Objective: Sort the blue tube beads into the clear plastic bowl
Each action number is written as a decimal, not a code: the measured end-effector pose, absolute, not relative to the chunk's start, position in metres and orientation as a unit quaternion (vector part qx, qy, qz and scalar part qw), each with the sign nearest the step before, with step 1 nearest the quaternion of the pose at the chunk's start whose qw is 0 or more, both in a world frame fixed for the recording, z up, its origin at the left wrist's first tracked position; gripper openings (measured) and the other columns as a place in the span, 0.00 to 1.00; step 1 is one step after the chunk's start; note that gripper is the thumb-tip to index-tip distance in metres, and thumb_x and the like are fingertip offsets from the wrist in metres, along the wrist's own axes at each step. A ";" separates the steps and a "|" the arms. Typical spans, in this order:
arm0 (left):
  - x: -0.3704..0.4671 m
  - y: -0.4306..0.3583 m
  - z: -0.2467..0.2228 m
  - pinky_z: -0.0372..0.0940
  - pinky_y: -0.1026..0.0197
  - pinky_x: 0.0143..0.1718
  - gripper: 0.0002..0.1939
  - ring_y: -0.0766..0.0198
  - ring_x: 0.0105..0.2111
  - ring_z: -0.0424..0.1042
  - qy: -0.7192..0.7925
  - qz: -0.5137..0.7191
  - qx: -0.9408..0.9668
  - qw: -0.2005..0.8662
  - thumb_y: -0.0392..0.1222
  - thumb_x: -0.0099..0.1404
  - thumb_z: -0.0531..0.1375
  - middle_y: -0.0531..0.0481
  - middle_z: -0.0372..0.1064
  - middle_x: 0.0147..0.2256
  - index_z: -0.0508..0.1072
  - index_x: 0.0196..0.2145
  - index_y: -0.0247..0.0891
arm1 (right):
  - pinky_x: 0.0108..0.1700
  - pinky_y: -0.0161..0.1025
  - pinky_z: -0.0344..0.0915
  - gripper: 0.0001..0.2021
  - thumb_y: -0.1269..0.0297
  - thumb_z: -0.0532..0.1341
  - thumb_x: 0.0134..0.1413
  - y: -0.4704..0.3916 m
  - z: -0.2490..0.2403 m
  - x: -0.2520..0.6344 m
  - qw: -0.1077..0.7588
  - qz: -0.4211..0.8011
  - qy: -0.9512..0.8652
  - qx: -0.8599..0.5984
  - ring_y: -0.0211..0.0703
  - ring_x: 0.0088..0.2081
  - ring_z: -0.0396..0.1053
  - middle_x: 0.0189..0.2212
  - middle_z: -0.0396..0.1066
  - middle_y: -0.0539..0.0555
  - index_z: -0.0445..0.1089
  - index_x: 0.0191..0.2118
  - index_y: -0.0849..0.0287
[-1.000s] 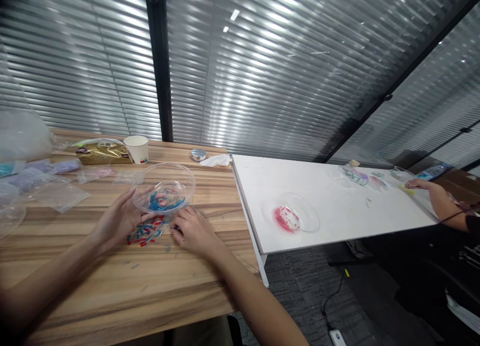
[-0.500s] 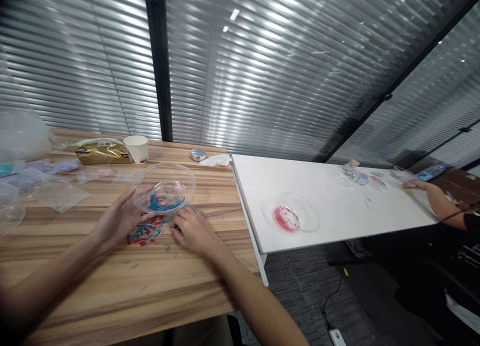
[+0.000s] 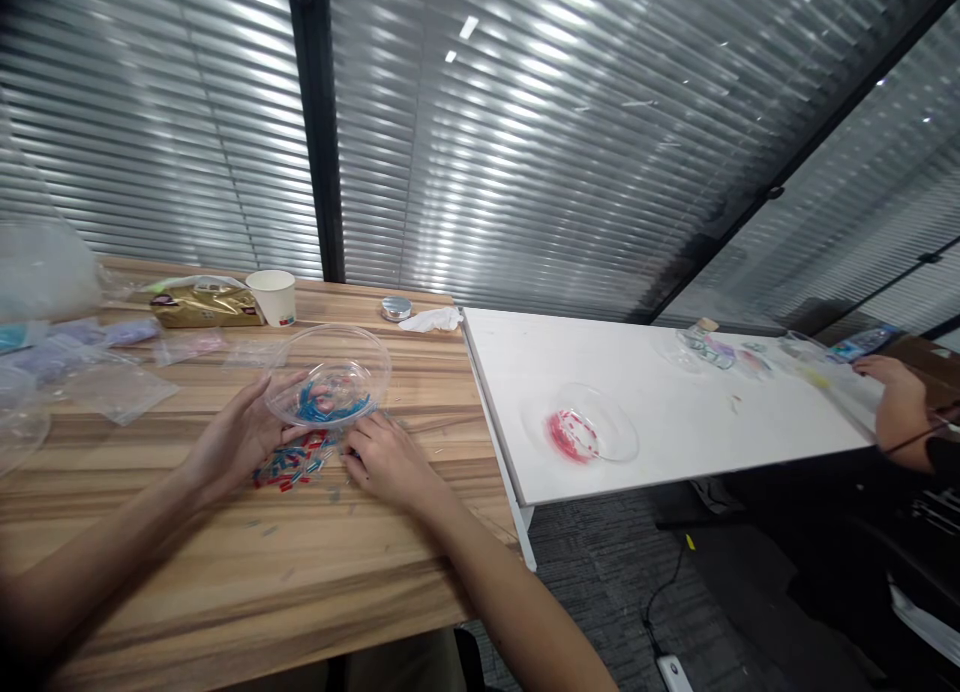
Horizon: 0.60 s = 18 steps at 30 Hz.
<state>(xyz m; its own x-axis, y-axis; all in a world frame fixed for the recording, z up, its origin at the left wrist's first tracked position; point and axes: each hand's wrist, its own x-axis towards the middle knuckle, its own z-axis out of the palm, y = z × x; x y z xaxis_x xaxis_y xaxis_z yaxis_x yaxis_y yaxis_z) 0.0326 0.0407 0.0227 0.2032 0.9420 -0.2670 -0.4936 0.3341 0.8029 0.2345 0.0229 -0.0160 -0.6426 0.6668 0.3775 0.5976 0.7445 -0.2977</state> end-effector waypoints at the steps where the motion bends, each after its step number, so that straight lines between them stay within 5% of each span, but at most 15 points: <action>1: 0.033 0.041 0.023 0.70 0.59 0.41 0.14 0.58 0.44 0.73 0.387 0.498 0.292 0.719 0.44 0.67 0.53 0.46 0.73 0.47 0.73 0.46 0.39 | 0.48 0.42 0.63 0.05 0.70 0.56 0.61 0.023 -0.016 0.234 0.237 0.075 -0.903 -0.351 0.46 0.44 0.64 0.36 0.70 0.57 0.67 0.34 0.60; 18: 0.033 0.040 0.022 0.70 0.59 0.42 0.15 0.57 0.45 0.73 0.390 0.496 0.299 0.716 0.46 0.66 0.55 0.45 0.73 0.47 0.72 0.47 0.39 | 0.45 0.40 0.63 0.05 0.69 0.56 0.62 0.023 -0.016 0.236 0.231 0.075 -0.905 -0.348 0.44 0.41 0.64 0.35 0.69 0.55 0.67 0.35 0.59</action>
